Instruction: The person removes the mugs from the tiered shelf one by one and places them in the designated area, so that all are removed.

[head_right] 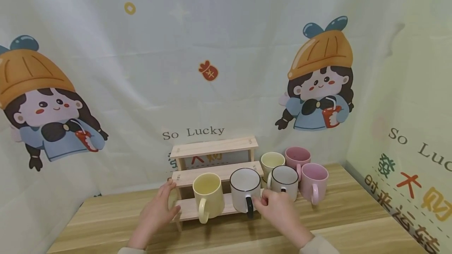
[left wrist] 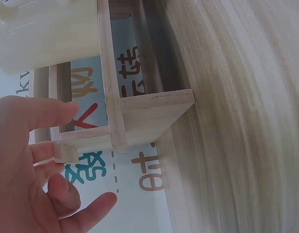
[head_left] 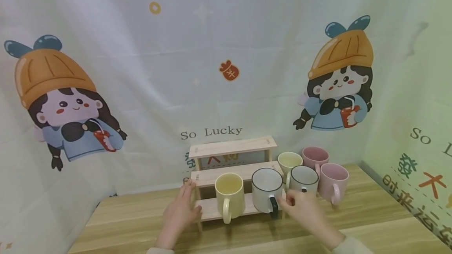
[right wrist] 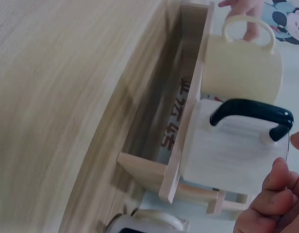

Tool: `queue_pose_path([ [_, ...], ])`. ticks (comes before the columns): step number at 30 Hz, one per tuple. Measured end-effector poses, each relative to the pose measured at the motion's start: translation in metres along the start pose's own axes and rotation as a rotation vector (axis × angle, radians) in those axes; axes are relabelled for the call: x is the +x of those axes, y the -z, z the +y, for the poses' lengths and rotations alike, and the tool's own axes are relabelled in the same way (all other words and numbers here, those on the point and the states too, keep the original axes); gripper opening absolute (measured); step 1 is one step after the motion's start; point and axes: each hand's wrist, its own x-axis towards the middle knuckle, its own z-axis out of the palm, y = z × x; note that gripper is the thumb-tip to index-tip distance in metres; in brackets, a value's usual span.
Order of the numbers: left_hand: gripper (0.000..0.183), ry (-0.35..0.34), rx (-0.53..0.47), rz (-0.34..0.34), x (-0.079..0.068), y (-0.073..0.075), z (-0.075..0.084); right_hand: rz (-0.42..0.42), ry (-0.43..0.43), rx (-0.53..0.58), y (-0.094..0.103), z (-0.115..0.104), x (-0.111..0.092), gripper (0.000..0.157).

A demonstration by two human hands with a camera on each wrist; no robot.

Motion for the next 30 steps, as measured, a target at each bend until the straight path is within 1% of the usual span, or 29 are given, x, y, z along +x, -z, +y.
queue_pose_path([
  [4,0.075,-0.006,0.004,-0.001,-0.001,0.001,0.0,-0.018,-0.023,0.009,-0.005,-0.006,-0.001,0.037],
  [8,0.075,-0.006,0.006,-0.002,-0.001,0.0,-0.001,-0.02,-0.036,-0.007,-0.01,-0.013,0.0,0.037],
  [13,0.074,-0.003,0.009,0.003,0.0,0.0,-0.002,0.018,0.002,-0.044,-0.019,-0.019,0.002,0.041],
  [15,0.074,-0.005,0.009,0.007,0.0,0.0,-0.003,0.027,-0.002,-0.047,-0.023,-0.022,0.002,0.042],
  [21,0.074,-0.015,0.011,0.012,0.0,-0.001,-0.004,0.08,-0.026,-0.048,-0.031,-0.029,0.0,0.035],
  [24,0.074,-0.017,0.014,0.015,0.001,-0.002,-0.004,0.096,-0.048,-0.019,-0.033,-0.03,0.0,0.036],
  [30,0.074,-0.028,0.013,0.02,0.001,-0.003,-0.006,0.146,-0.024,-0.017,-0.038,-0.025,-0.001,0.036],
])
